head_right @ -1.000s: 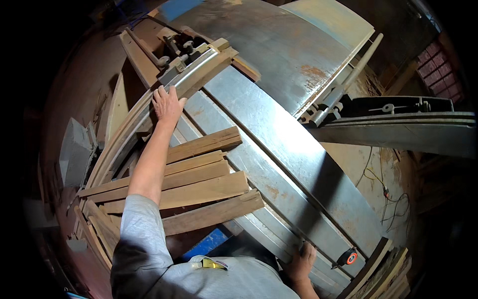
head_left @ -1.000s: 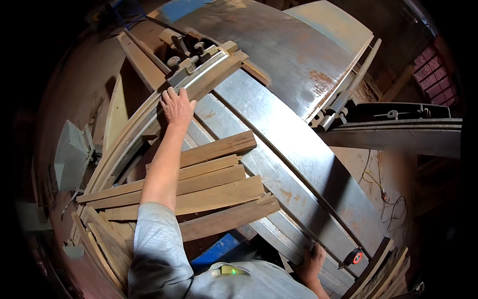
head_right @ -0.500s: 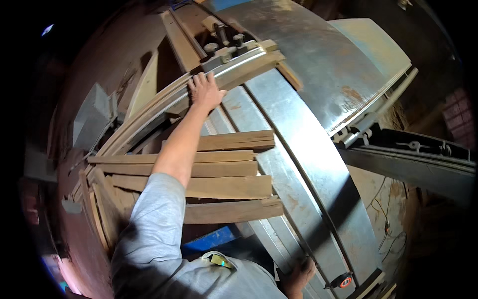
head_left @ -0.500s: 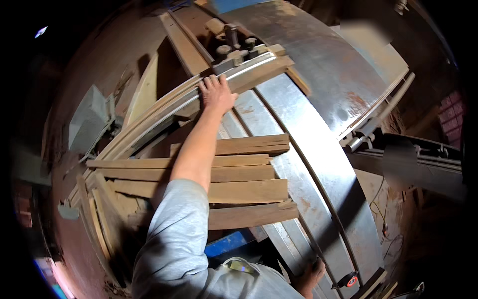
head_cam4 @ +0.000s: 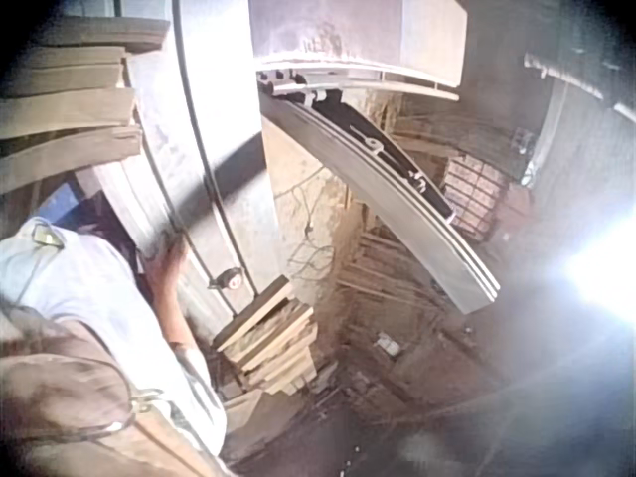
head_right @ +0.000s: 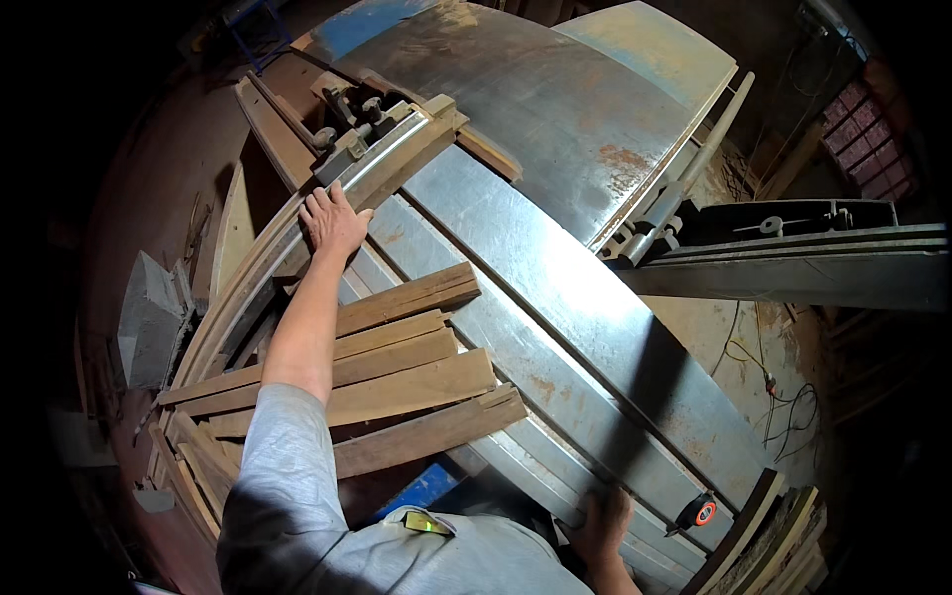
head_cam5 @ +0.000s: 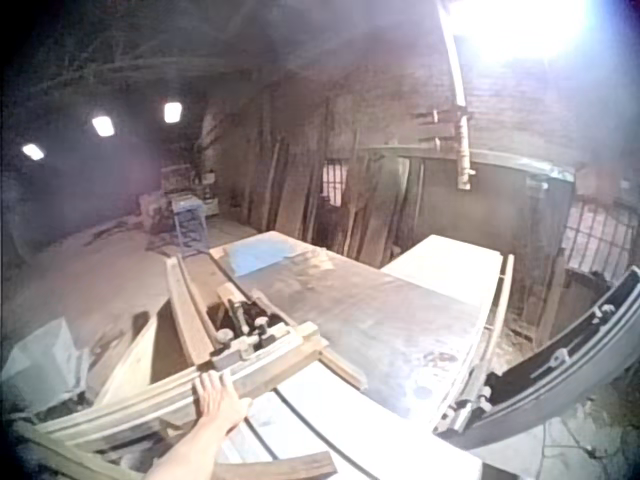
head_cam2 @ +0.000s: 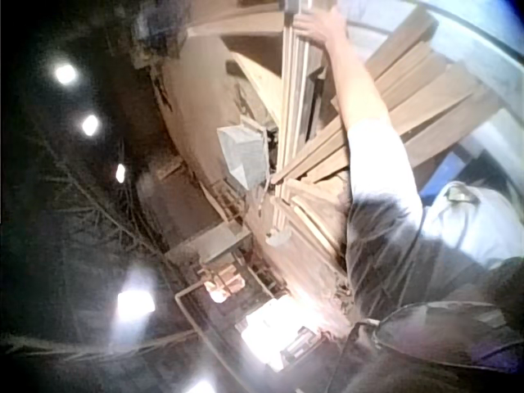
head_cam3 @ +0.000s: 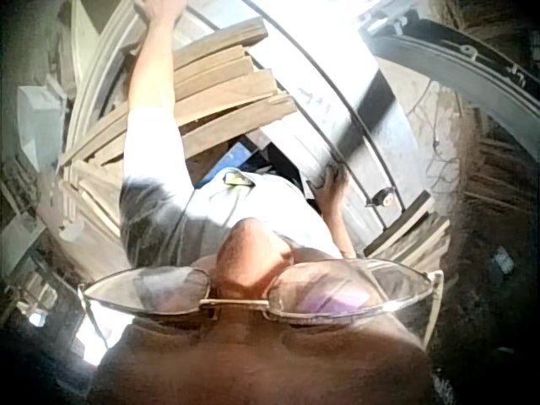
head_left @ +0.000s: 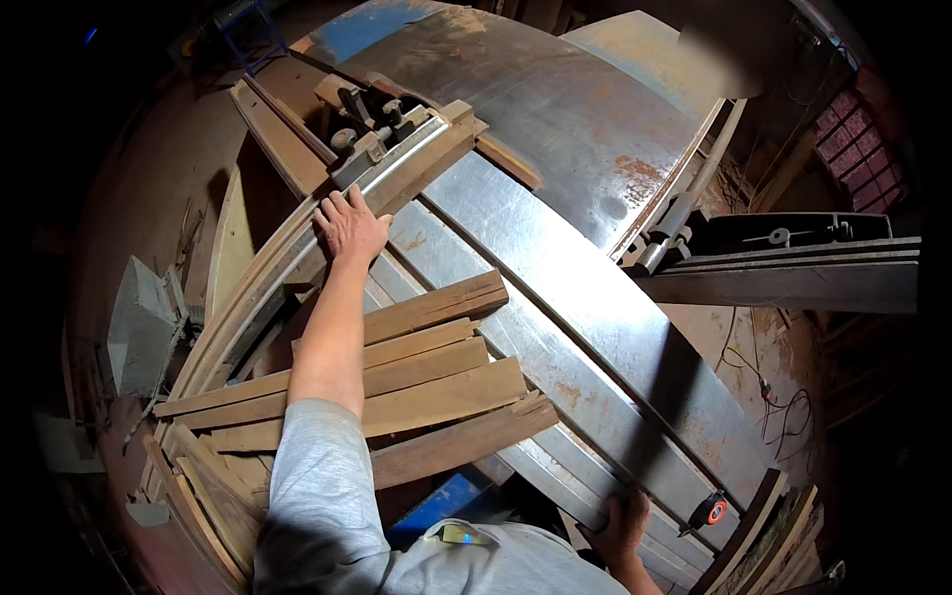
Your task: The person sorts through wood strips on a metal table, measuring one strip with a tape measure and moving several others to different sides of the work area.
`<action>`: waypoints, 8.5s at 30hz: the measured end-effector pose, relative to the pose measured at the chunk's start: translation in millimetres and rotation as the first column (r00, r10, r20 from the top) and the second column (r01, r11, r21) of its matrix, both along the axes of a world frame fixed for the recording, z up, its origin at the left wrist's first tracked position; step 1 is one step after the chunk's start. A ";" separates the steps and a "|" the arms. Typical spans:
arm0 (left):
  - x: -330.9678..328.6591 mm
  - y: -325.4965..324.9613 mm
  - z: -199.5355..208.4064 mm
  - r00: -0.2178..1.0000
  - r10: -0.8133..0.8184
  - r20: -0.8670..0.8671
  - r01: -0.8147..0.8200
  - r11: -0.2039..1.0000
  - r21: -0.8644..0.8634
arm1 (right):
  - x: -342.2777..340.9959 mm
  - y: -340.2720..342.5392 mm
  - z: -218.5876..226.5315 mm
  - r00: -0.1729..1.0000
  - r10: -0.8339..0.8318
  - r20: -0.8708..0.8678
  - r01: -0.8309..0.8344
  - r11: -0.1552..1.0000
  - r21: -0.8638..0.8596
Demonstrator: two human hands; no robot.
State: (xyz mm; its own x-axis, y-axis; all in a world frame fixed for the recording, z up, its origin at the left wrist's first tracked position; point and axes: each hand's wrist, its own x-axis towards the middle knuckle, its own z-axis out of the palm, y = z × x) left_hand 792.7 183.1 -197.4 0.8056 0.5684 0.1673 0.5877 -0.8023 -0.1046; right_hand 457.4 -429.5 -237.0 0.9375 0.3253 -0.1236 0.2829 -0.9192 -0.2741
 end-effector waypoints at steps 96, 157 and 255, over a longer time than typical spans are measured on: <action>-192.6 57.4 30.3 0.941 -0.308 -0.143 0.311 0.950 -0.002 | -1.3 -12.4 -16.1 1.000 -0.021 -0.023 0.022 0.999 0.038; -162.5 -85.6 73.9 0.950 -0.267 0.161 0.292 0.943 -0.159 | 47.6 66.0 9.2 0.978 0.190 0.087 -0.200 0.972 0.120; -9.5 14.9 -24.8 0.989 -0.108 0.104 0.115 0.991 -0.069 | 51.8 72.3 12.1 0.987 0.158 -0.026 -0.155 0.984 0.087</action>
